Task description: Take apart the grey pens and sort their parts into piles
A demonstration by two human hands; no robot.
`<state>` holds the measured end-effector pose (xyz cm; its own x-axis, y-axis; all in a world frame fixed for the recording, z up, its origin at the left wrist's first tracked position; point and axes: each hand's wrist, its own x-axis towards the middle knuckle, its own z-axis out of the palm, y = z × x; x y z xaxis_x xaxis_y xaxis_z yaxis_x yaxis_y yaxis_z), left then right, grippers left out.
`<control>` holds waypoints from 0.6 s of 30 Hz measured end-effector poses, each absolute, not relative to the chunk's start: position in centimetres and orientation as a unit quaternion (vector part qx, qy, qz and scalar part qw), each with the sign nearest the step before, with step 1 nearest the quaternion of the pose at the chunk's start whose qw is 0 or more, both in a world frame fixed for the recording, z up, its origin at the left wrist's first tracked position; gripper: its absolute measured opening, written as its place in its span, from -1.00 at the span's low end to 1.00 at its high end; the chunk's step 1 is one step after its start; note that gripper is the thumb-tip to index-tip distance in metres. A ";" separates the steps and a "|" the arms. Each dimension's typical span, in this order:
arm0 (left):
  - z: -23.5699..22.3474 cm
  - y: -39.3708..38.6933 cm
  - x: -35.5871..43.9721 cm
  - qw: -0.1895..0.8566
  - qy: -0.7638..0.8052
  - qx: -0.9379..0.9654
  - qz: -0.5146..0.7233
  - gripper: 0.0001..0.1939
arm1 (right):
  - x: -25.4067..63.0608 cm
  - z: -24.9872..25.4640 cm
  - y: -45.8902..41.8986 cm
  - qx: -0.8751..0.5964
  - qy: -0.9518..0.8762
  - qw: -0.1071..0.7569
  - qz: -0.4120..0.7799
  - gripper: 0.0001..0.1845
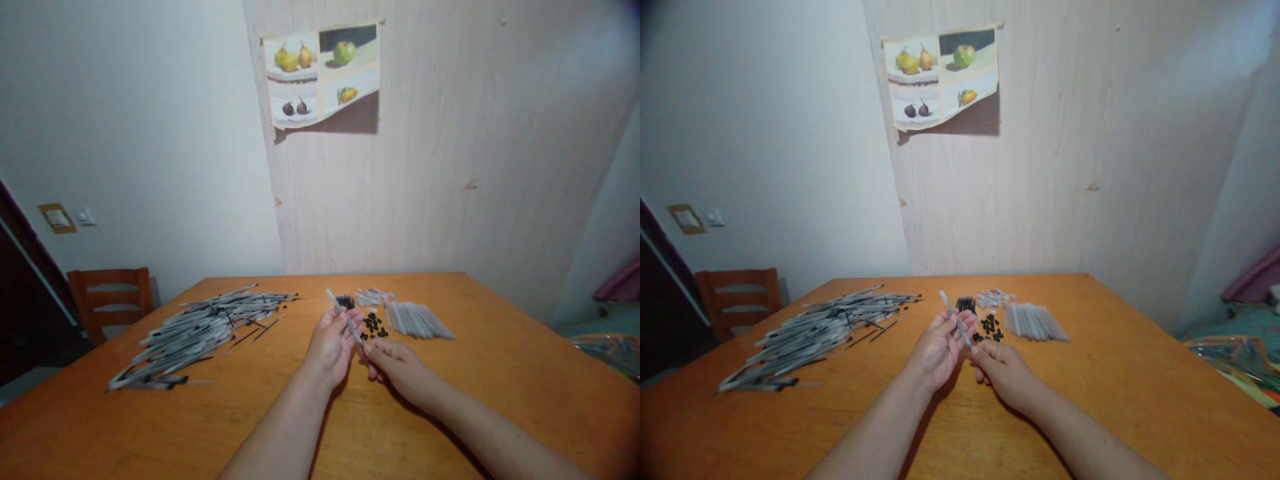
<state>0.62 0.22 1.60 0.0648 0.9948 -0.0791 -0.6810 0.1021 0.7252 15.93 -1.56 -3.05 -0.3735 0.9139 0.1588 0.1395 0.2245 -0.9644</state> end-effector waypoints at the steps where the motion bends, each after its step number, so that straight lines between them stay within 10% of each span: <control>1: 1.7 0.1 0.6 0.678 0.300 0.268 0.615 -0.91 | 15.9 -3.0 -1.5 -0.395 -0.661 0.402 0.495 -0.49; 18: 2.3 -1.3 1.3 0.704 0.294 0.303 0.571 -0.81 | 16.7 -2.5 -1.5 -0.384 -0.599 0.485 0.509 -0.53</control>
